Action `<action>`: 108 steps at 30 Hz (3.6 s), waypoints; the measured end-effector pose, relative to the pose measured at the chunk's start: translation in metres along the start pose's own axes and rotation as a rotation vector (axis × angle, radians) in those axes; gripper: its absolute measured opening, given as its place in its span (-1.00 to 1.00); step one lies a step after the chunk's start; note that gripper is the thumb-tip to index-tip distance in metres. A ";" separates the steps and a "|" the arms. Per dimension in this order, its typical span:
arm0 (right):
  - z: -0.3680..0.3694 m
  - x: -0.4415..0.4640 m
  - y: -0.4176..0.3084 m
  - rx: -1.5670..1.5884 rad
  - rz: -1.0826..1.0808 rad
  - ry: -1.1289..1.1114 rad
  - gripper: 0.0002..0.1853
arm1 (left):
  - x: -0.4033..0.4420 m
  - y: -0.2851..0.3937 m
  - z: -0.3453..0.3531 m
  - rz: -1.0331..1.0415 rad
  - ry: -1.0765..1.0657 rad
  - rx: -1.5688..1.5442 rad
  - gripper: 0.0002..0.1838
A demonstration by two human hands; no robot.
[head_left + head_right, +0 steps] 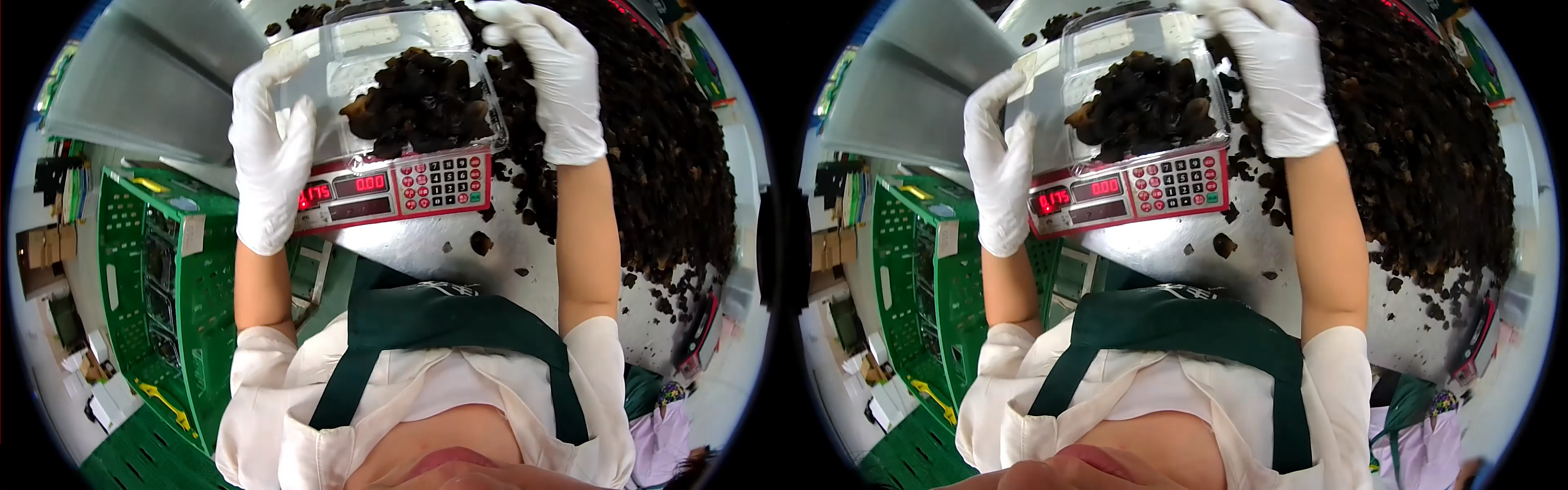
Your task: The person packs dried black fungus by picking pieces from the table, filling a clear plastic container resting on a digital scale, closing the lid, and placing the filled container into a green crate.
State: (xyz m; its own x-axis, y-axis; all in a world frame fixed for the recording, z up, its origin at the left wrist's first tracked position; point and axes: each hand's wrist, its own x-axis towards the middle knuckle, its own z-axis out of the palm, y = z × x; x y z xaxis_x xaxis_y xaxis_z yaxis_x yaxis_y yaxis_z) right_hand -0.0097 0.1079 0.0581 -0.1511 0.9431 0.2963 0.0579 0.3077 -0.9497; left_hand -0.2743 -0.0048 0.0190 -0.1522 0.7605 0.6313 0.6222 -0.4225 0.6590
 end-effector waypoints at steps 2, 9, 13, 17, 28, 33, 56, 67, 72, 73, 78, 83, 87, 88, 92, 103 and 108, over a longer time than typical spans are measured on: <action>-0.019 -0.008 0.017 0.006 -0.021 -0.014 -0.70 | 0.012 -0.003 -0.007 0.060 0.002 0.037 -0.57; -0.029 -0.036 0.027 0.019 0.060 0.037 -0.76 | 0.049 0.020 0.020 0.109 -0.052 -0.163 -0.72; -0.027 -0.047 0.027 0.033 0.086 0.002 -0.79 | 0.066 0.041 0.025 0.352 -0.415 -0.038 -0.54; -0.034 -0.056 0.033 0.006 0.139 -0.019 -0.79 | 0.051 0.012 0.050 0.453 -0.689 0.101 -0.40; -0.004 -0.029 0.013 0.107 0.047 -0.097 -0.68 | 0.034 0.014 0.054 0.331 -0.552 0.361 -0.60; 0.018 -0.005 0.041 -0.191 -0.027 -0.441 -0.65 | 0.037 0.017 0.048 0.206 -0.600 0.210 -0.47; -0.050 -0.059 0.043 0.130 0.333 0.142 -0.70 | 0.063 -0.017 -0.005 -0.373 -0.177 -0.261 -0.49; -0.064 -0.086 0.053 0.158 0.375 -0.152 -0.66 | 0.100 -0.133 0.045 -0.424 -0.337 0.038 -0.16; -0.054 -0.085 0.047 0.146 0.459 -0.199 -0.52 | 0.081 -0.035 0.025 -0.230 -0.181 -0.433 -0.42; -0.052 -0.084 0.049 0.159 0.433 -0.219 -0.49 | 0.073 -0.022 0.015 -0.249 -0.226 -0.406 -0.50; -0.032 -0.081 0.042 -0.075 0.447 -0.271 -0.20 | 0.036 0.011 -0.012 0.094 -0.301 0.038 -0.26; -0.001 -0.074 0.044 -0.382 0.361 -0.144 -0.22 | 0.001 0.032 -0.013 0.013 -0.354 0.164 -0.36; -0.001 -0.075 0.048 -0.399 0.231 -0.089 -0.28 | -0.029 0.026 -0.008 0.024 -0.358 0.241 -0.39; -0.008 -0.075 0.041 -0.180 0.381 -0.166 -0.32 | -0.037 0.022 -0.008 0.007 -0.332 0.216 -0.37; -0.024 -0.077 0.035 0.251 0.485 -0.203 -0.43 | -0.050 0.012 0.001 -0.100 -0.231 0.108 -0.29; -0.008 -0.078 0.043 0.277 0.429 -0.144 -0.58 | -0.055 0.021 0.025 -0.117 -0.084 0.030 -0.29; -0.003 -0.087 0.034 0.330 0.500 -0.155 -0.56 | -0.062 0.033 0.045 -0.040 -0.062 0.239 -0.24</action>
State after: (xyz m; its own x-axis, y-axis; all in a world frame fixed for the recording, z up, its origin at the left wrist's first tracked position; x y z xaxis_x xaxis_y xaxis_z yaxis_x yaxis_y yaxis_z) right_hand 0.0083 0.0368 0.0009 -0.3278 0.9260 -0.1873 -0.1458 -0.2454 -0.9584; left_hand -0.2099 -0.0441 -0.0168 -0.1373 0.8062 0.5755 0.7816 -0.2686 0.5629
